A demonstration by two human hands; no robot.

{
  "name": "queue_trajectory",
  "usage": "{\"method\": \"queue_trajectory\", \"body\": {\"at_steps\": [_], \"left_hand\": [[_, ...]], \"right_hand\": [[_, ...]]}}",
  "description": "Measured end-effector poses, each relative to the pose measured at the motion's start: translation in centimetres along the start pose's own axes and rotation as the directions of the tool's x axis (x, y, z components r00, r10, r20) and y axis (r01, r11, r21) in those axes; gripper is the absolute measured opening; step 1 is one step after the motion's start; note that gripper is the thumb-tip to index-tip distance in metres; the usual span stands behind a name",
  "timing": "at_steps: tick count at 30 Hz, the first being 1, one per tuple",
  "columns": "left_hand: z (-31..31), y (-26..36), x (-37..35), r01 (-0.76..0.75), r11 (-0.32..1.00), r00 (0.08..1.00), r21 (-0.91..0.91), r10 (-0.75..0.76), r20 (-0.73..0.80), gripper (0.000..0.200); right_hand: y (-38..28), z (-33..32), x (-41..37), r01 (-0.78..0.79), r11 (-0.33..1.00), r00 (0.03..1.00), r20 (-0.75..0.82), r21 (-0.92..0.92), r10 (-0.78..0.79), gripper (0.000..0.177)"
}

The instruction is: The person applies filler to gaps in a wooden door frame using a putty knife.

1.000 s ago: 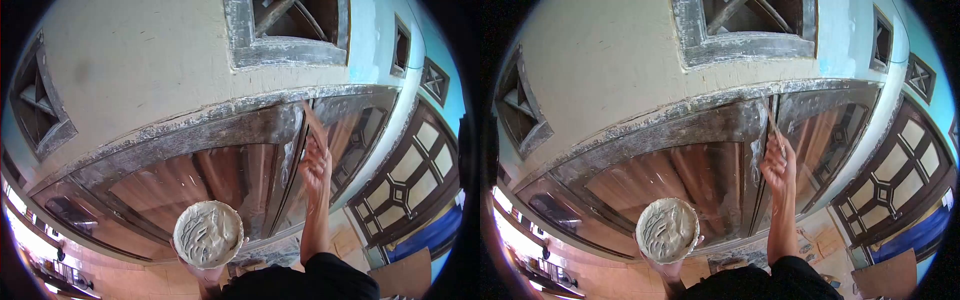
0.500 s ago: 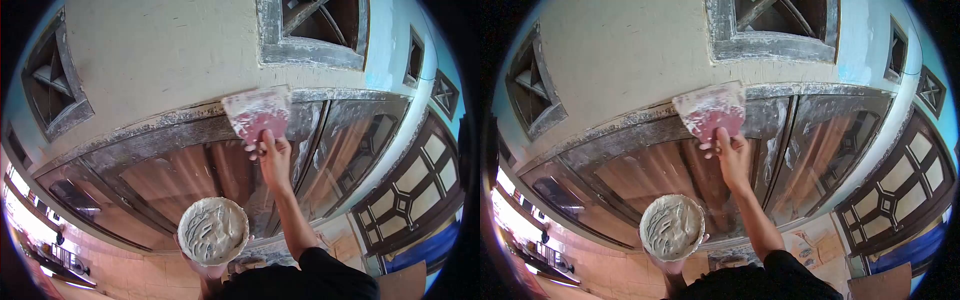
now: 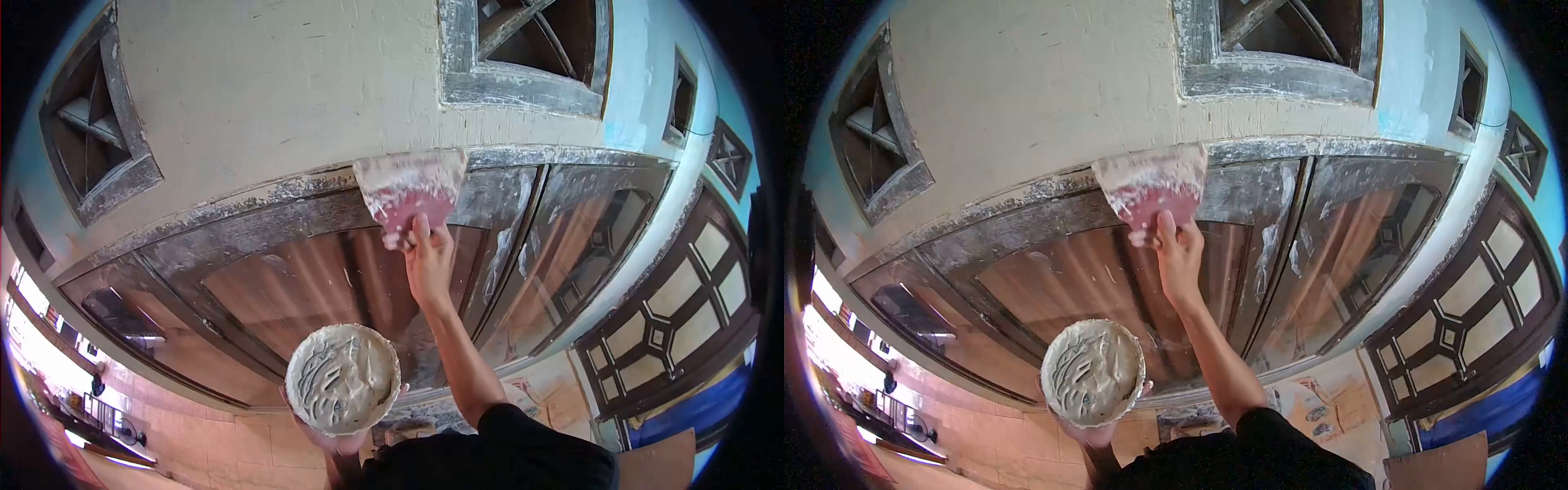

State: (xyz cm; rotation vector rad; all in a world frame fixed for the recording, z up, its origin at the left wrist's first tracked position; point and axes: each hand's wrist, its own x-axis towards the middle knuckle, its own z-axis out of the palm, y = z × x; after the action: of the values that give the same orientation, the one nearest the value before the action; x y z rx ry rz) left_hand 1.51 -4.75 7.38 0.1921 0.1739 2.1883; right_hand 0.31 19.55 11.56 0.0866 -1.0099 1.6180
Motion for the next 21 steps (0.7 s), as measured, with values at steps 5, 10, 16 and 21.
{"method": "queue_trajectory", "body": {"at_steps": [5, 10, 16, 21], "left_hand": [[-2.0, 0.2, 0.0, -0.068, 0.998, 0.993, -0.001, 0.068, -0.101, 0.060], [-1.0, 0.3, 0.2, -0.040, 0.999, 0.999, -0.021, 0.039, -0.026, 0.061], [-2.2, 0.4, 0.3, -0.053, 0.998, 0.996, 0.016, 0.054, -0.068, 0.062], [-2.1, 0.7, 0.4, -0.012, 0.999, 0.999, 0.033, 0.013, -0.036, 0.063]], "right_hand": [[2.0, -1.3, 0.2, -0.114, 0.993, 0.990, -0.084, -0.038, 0.110, 0.021], [0.5, -1.1, -1.1, -0.093, 0.995, 0.992, -0.092, -0.039, 0.089, 0.022], [0.9, -1.2, 0.5, -0.084, 0.991, 0.994, -0.080, -0.108, 0.076, 0.027], [0.1, -1.7, -1.2, -0.061, 0.995, 0.995, -0.084, -0.082, 0.054, 0.024]]}}
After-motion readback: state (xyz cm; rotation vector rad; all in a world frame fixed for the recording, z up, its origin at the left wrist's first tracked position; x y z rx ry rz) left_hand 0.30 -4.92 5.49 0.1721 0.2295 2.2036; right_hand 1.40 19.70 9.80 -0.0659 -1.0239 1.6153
